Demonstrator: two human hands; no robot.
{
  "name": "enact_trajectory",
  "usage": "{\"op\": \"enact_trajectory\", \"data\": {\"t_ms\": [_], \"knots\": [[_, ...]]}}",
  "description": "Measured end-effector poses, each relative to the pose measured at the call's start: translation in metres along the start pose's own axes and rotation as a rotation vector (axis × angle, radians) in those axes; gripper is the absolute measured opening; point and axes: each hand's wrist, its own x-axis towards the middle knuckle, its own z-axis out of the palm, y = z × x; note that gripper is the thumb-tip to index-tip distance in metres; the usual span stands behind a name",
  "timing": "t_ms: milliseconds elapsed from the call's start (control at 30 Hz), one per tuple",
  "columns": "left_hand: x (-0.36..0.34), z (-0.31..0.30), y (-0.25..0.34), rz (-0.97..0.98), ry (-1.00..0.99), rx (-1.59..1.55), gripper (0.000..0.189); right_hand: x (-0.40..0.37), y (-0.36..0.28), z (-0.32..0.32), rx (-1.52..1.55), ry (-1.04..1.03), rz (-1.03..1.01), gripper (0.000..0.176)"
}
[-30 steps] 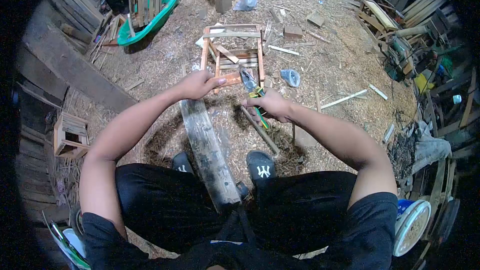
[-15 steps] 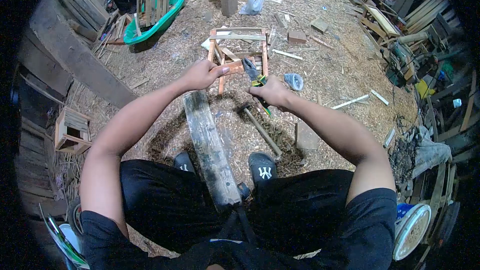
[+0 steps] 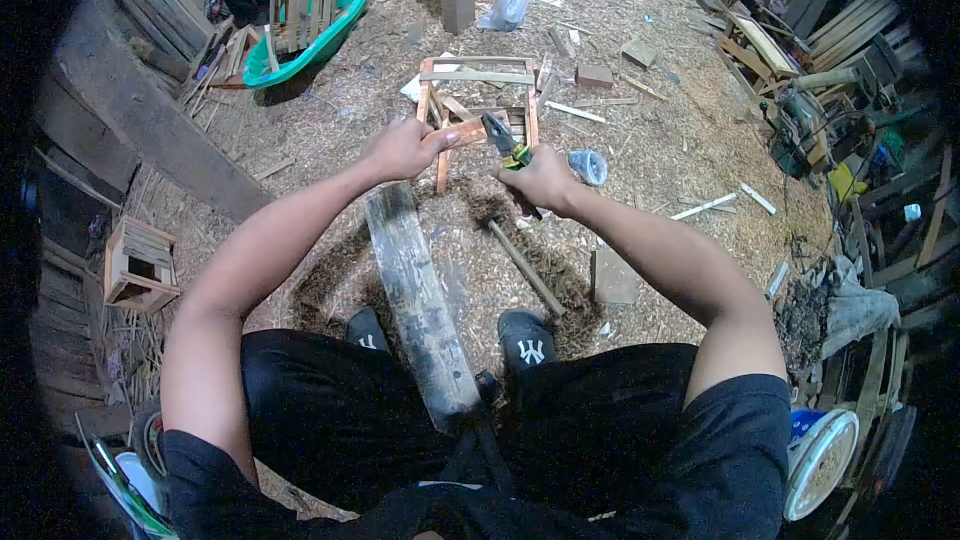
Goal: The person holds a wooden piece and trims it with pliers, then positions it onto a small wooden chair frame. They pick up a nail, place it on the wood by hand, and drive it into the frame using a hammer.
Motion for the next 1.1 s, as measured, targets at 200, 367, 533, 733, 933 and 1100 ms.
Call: {"op": "enact_trajectory", "data": {"t_ms": [200,367,533,733,933,1100], "knots": [[0.004,0.005,-0.003,-0.029,0.071,0.024,0.066,0.006,-0.001,0.002,-0.027,0.007,0.019,0.038],[0.003,0.004,-0.002,-0.063,0.069,0.018,0.066,-0.003,-0.015,0.002,-0.089,0.029,0.005,0.039],[0.001,0.000,-0.003,-0.091,0.018,-0.003,0.066,-0.001,-0.018,0.006,-0.124,0.044,0.035,0.038],[-0.005,-0.003,-0.003,-0.133,0.018,0.049,0.069,0.004,-0.018,0.016,-0.230,0.085,0.021,0.040],[0.003,0.006,-0.015,-0.200,-0.011,-0.045,0.072,0.009,-0.019,0.028,-0.433,0.226,-0.074,0.043],[0.006,0.003,-0.046,-0.212,0.029,-0.114,0.074,0.023,-0.019,0.024,-0.362,0.131,0.023,0.043]]}}
